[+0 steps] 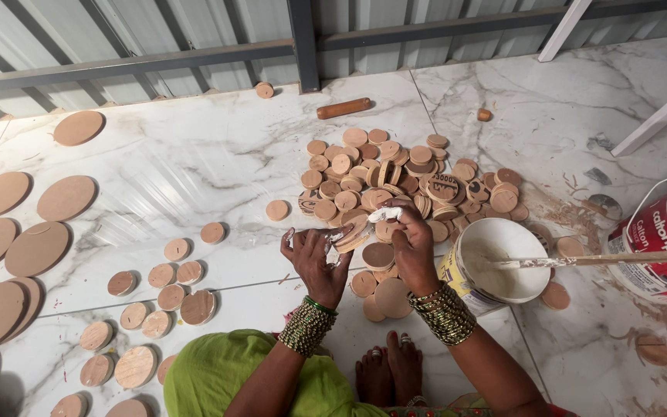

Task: The person sits on the floor and applies a white paste, likely glue, by hand onto small round wooden discs, rubbing the paste over each disc's surface one at a time. They take paste from a bucket and place finished discs back onto the pile of wooden pieces on the floor.

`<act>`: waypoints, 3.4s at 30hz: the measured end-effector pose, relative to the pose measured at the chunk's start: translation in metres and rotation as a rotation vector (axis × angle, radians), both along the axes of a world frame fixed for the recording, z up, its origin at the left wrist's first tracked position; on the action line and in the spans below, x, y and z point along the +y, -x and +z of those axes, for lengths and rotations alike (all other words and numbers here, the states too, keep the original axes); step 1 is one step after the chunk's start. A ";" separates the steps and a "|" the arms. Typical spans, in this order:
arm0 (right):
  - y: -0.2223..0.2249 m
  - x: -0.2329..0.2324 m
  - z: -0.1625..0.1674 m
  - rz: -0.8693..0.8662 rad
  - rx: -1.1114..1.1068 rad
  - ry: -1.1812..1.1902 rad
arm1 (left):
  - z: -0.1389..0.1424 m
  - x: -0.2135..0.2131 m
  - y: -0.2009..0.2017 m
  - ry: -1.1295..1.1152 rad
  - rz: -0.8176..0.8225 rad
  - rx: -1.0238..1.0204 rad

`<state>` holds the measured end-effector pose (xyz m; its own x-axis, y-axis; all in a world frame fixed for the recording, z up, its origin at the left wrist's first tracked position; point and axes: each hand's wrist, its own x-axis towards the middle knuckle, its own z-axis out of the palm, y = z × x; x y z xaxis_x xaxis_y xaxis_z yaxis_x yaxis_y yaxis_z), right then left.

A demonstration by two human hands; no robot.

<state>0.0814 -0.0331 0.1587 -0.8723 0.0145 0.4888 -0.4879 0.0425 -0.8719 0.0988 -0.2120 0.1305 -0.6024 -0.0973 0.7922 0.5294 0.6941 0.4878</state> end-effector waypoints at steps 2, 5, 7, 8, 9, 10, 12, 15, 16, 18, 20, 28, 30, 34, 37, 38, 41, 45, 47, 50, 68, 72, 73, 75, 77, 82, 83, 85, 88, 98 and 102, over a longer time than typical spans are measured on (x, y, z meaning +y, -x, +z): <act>-0.001 -0.005 0.002 -0.043 0.005 -0.011 | 0.002 0.000 0.000 0.009 0.006 0.016; -0.012 -0.014 0.008 -0.183 0.108 -0.183 | 0.005 -0.001 -0.002 0.013 0.021 -0.026; -0.023 -0.020 0.014 -0.281 0.184 -0.316 | 0.007 -0.002 -0.002 0.014 0.033 -0.015; -0.027 -0.023 0.018 -0.322 0.210 -0.367 | 0.008 -0.002 -0.003 0.014 0.039 -0.010; -0.032 -0.026 0.021 -0.363 0.236 -0.418 | 0.009 -0.003 -0.002 0.015 0.043 -0.006; -0.036 -0.030 0.025 -0.387 0.257 -0.459 | 0.010 -0.004 -0.002 0.015 0.047 -0.002; -0.045 -0.036 0.030 -0.437 0.298 -0.543 | 0.011 -0.003 -0.002 0.011 0.049 -0.008; -0.054 -0.045 0.036 -0.500 0.382 -0.655 | 0.012 -0.003 -0.002 0.002 0.055 -0.024; -0.057 -0.047 0.037 -0.507 0.399 -0.682 | 0.012 -0.003 -0.002 0.003 0.060 -0.022; -0.062 -0.050 0.037 -0.520 0.434 -0.737 | 0.012 -0.003 -0.002 -0.003 0.060 -0.027; -0.064 -0.056 0.036 -0.557 0.501 -0.794 | 0.013 -0.004 -0.002 -0.016 0.050 -0.039; -0.043 -0.036 0.031 -0.426 0.336 -0.514 | 0.016 -0.006 -0.001 -0.018 0.056 -0.008; -0.036 -0.031 0.031 -0.363 0.248 -0.423 | 0.016 -0.006 -0.001 -0.018 0.053 -0.007; -0.037 -0.034 0.033 -0.329 0.204 -0.403 | 0.016 -0.006 -0.001 -0.028 0.052 -0.008; -0.052 -0.047 0.037 -0.427 0.279 -0.556 | 0.019 -0.009 -0.001 -0.030 0.066 -0.028; -0.057 -0.051 0.038 -0.460 0.320 -0.620 | 0.020 -0.009 0.000 -0.029 0.069 -0.037; -0.067 -0.059 0.038 -0.478 0.469 -0.740 | 0.021 -0.007 -0.002 -0.047 0.060 -0.005; -0.061 -0.057 0.034 -0.481 0.478 -0.647 | 0.020 -0.008 -0.004 -0.084 0.037 -0.018; -0.054 -0.048 0.032 -0.442 0.391 -0.572 | 0.018 -0.008 -0.002 -0.122 0.037 -0.001; -0.048 -0.041 0.028 -0.436 0.326 -0.572 | 0.017 -0.007 -0.001 -0.113 0.044 -0.020; -0.051 -0.037 0.033 -0.522 0.540 -0.751 | 0.011 -0.005 0.001 -0.125 0.069 -0.017; -0.049 -0.033 0.039 -0.446 0.361 -0.673 | 0.012 -0.005 0.001 -0.128 0.070 -0.030; -0.050 -0.035 0.040 -0.462 0.390 -0.696 | 0.012 -0.005 0.001 -0.132 0.070 -0.026; -0.057 -0.042 0.038 -0.492 0.446 -0.744 | 0.011 -0.005 0.002 -0.135 0.066 -0.016; -0.061 -0.048 0.035 -0.504 0.533 -0.823 | 0.009 -0.006 0.001 -0.132 0.060 -0.007; -0.056 -0.047 0.034 -0.489 0.529 -0.727 | 0.009 -0.007 0.000 -0.100 0.062 0.002; -0.054 -0.042 0.035 -0.485 0.468 -0.707 | 0.010 -0.007 -0.001 -0.098 0.055 -0.002; -0.050 -0.036 0.039 -0.470 0.386 -0.691 | 0.011 -0.007 -0.001 -0.093 0.051 0.015; -0.048 -0.034 0.043 -0.466 0.373 -0.722 | 0.012 -0.005 -0.002 -0.079 0.041 0.023; -0.066 -0.051 0.042 -0.506 0.575 -0.849 | 0.012 -0.009 -0.004 -0.054 0.057 -0.030; -0.054 -0.037 0.043 -0.488 0.382 -0.692 | 0.012 -0.008 -0.006 -0.078 0.048 0.012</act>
<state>0.1351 -0.0705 0.2016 -0.6246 -0.0642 0.7783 -0.5274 0.7696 -0.3598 0.1048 -0.2204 0.1427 -0.5859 -0.1869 0.7885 0.5030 0.6790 0.5347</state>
